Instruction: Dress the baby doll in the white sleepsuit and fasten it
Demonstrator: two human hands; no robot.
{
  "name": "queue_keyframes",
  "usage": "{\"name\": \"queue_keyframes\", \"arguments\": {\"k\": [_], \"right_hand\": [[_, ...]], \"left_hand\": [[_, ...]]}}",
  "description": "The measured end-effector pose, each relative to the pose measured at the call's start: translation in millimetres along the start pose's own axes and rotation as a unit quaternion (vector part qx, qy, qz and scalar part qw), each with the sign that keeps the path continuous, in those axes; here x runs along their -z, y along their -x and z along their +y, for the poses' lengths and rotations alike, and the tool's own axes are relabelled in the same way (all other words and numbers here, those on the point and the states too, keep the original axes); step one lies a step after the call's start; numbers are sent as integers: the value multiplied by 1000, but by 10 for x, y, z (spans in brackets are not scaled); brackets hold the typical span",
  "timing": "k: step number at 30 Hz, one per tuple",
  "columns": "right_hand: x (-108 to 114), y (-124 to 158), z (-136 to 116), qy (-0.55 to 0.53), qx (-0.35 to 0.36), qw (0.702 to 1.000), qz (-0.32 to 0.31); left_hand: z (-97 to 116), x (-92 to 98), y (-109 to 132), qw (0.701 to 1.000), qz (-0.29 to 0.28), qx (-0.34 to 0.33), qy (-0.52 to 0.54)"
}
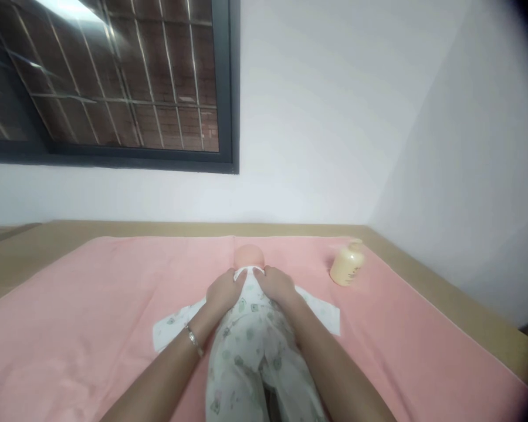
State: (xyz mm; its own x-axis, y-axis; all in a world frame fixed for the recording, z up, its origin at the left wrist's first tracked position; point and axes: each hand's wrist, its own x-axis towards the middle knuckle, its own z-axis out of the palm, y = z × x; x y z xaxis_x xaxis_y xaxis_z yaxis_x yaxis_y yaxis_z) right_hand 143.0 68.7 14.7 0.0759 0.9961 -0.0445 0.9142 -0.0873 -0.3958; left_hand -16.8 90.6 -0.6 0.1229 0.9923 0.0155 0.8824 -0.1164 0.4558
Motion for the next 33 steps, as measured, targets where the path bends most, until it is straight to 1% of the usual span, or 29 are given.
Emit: {"name": "queue_keyframes", "arguments": {"k": [3,6,8,9,11,14,17,18,21,23,24,27,29,31,33], "right_hand": [[40,163,-93,64,6,998,24],[63,359,-181,122,57,990,51],[83,448,-207,127,95,986,52],[99,470,-207,119,103,986,47],[143,468,-186,93,98,990,28],[215,384,-124,54,75,996,-4],[247,285,-66,35,60,997,-16],[246,266,-56,33,58,998,-18],[230,282,-70,39,54,998,-13],[221,353,-112,59,62,996,5],[221,398,-138,74,75,994,16],[230,507,-196,114,127,985,30],[226,506,-198,109,137,984,24],[199,431,-168,81,112,990,24],[150,316,-125,55,77,995,28]], "left_hand": [[-5,1,28,999,18,-10,-25],[17,25,68,998,34,-20,-56],[53,55,118,997,38,-33,-66],[76,73,155,996,39,-39,-74],[135,110,251,994,41,-49,-90],[237,162,430,987,30,-75,-136],[321,199,570,972,5,-118,-205],[335,206,593,969,2,-127,-212],[308,212,569,980,25,-118,-157],[232,206,486,989,43,-86,-111],[183,201,434,992,43,-70,-94],[50,186,292,998,7,-49,-46],[24,181,261,998,-8,-54,-26],[71,182,310,997,8,-52,-59],[170,194,426,988,34,-57,-139]]}}
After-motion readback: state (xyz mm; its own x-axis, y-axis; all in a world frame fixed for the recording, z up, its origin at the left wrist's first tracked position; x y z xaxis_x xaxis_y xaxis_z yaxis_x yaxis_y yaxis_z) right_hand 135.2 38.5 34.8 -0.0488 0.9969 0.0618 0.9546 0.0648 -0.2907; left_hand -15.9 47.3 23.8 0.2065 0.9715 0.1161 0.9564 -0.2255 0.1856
